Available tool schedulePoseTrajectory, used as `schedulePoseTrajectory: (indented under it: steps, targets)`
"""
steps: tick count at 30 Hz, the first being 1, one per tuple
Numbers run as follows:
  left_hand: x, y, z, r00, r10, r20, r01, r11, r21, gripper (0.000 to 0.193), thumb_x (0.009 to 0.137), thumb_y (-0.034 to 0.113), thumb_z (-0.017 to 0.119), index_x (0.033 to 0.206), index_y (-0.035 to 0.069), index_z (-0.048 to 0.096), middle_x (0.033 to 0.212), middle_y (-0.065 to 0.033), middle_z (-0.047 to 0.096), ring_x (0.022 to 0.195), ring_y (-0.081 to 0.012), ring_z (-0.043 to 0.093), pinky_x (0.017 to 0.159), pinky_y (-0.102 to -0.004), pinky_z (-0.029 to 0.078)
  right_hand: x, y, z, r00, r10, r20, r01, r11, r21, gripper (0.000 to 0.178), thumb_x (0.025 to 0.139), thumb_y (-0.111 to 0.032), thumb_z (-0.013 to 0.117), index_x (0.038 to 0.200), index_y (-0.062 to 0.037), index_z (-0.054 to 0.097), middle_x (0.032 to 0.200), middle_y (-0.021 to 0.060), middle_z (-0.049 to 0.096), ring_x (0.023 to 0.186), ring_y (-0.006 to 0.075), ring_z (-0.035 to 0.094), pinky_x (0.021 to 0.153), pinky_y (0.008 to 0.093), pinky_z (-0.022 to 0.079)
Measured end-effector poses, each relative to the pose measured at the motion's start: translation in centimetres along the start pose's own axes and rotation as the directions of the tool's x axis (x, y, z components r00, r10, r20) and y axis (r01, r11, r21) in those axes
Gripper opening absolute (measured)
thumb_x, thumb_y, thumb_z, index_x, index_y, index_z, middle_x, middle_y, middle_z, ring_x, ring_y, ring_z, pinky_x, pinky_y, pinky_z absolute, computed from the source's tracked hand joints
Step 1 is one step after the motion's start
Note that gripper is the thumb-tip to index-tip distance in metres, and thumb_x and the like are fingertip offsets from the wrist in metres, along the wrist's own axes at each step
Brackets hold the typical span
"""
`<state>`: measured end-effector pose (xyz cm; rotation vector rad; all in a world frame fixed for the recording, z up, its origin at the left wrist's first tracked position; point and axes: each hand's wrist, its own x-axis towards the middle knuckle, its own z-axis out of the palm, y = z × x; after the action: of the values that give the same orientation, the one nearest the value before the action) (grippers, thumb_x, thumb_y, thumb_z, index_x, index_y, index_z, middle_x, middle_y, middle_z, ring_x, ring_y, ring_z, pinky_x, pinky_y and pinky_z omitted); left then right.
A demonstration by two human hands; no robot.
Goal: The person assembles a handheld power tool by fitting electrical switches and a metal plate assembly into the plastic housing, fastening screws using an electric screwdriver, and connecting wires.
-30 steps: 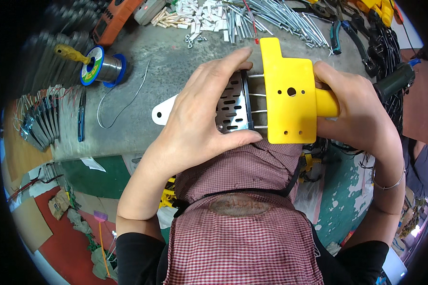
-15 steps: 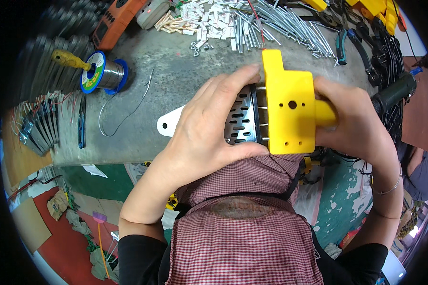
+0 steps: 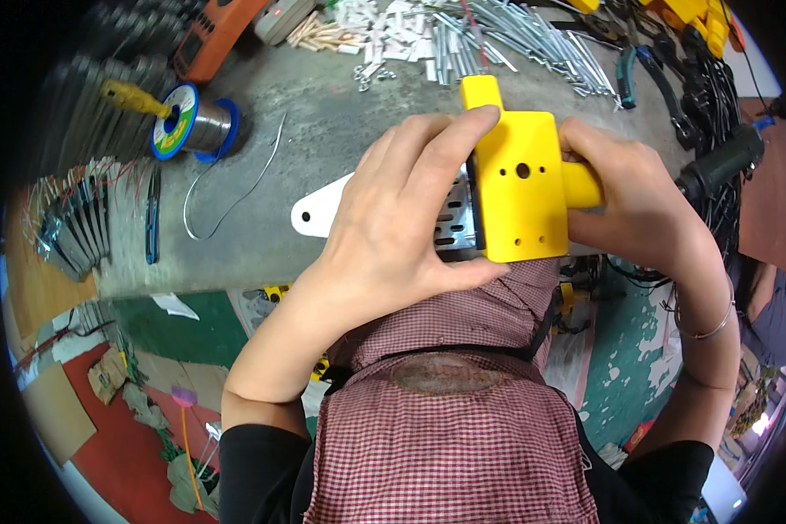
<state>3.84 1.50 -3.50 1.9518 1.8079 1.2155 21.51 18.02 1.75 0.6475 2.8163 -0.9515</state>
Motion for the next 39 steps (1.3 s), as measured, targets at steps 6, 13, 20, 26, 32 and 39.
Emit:
schedulePoseTrajectory:
  steps: [6,13,20,26,32,39]
  targets:
    - [-0.3,0.8,-0.3,0.999,-0.039,0.007,0.038,0.998,0.041,0.092,0.054,0.029,0.088,0.133,0.004,0.047,0.12,-0.0213,0.055,0.107,-0.0392,0.056,0.091,-0.0452,0.046,-3.5,2.5,-2.0,0.756,0.029,-0.654,0.011,0.998,0.057,0.036,0.075,-0.008,0.074,0.108,-0.0014,0.062,0.093,0.0121,0.065,0.086,0.0226,0.063,0.081,0.0325,0.05]
    - [-0.3,1.3,-0.3,0.997,-0.066,0.034,0.065,0.997,0.045,0.095,0.051,0.023,0.089,0.133,0.005,0.045,0.116,-0.0196,0.055,0.103,-0.0372,0.056,0.087,-0.0449,0.048,-8.0,9.2,-3.3,0.201,0.554,-0.808,-0.748,0.62,0.239,0.09,0.076,-0.05,0.075,0.142,-0.005,0.035,0.083,0.0108,0.068,0.079,0.0316,0.068,0.072,0.0412,0.052]
    - [-0.7,1.8,-0.6,0.996,-0.076,0.04,0.075,0.997,0.027,0.098,0.054,0.026,0.089,0.136,0.005,0.041,0.117,-0.0203,0.052,0.105,-0.0381,0.054,0.089,-0.0459,0.045,-6.4,12.3,-2.5,0.054,0.587,-0.808,-0.309,0.779,0.545,0.083,0.08,-0.026,0.071,0.148,-0.0018,0.028,0.098,0.018,0.066,0.075,0.02,0.064,0.066,0.0296,0.051]
    - [-0.3,1.7,-0.8,0.992,-0.089,0.087,0.086,0.996,0.035,0.099,0.056,0.03,0.088,0.139,0.004,0.04,0.118,-0.0216,0.051,0.105,-0.0398,0.053,0.091,-0.0472,0.044,-4.8,3.6,-2.9,0.485,0.589,-0.646,0.732,0.131,0.669,0.055,0.092,-0.031,0.051,0.132,0.0062,0.043,0.092,0.0102,0.06,0.083,0.0199,0.061,0.075,0.0327,0.053]
    - [-0.2,1.3,-0.3,0.993,-0.086,0.078,0.085,0.996,0.016,0.099,0.057,0.028,0.088,0.14,0.004,0.039,0.117,-0.0205,0.052,0.104,-0.0384,0.053,0.091,-0.0471,0.043,-1.7,3.7,-3.2,0.77,0.335,-0.543,0.638,-0.374,0.674,0.043,0.094,-0.033,0.056,0.119,0.0013,0.049,0.084,0.0042,0.055,0.084,0.0187,0.058,0.094,0.042,0.045]
    - [0.2,1.5,-0.2,0.996,-0.059,0.062,0.056,0.997,0.05,0.102,0.054,0.027,0.089,0.141,0.005,0.039,0.117,-0.0198,0.053,0.105,-0.0364,0.055,0.087,-0.0449,0.048,-0.1,7.3,-0.1,0.627,0.575,-0.526,0.767,-0.335,0.548,0.03,0.092,-0.026,0.055,0.105,0.0006,0.049,0.08,0.0033,0.053,0.075,0.0173,0.055,0.088,0.0398,0.047]
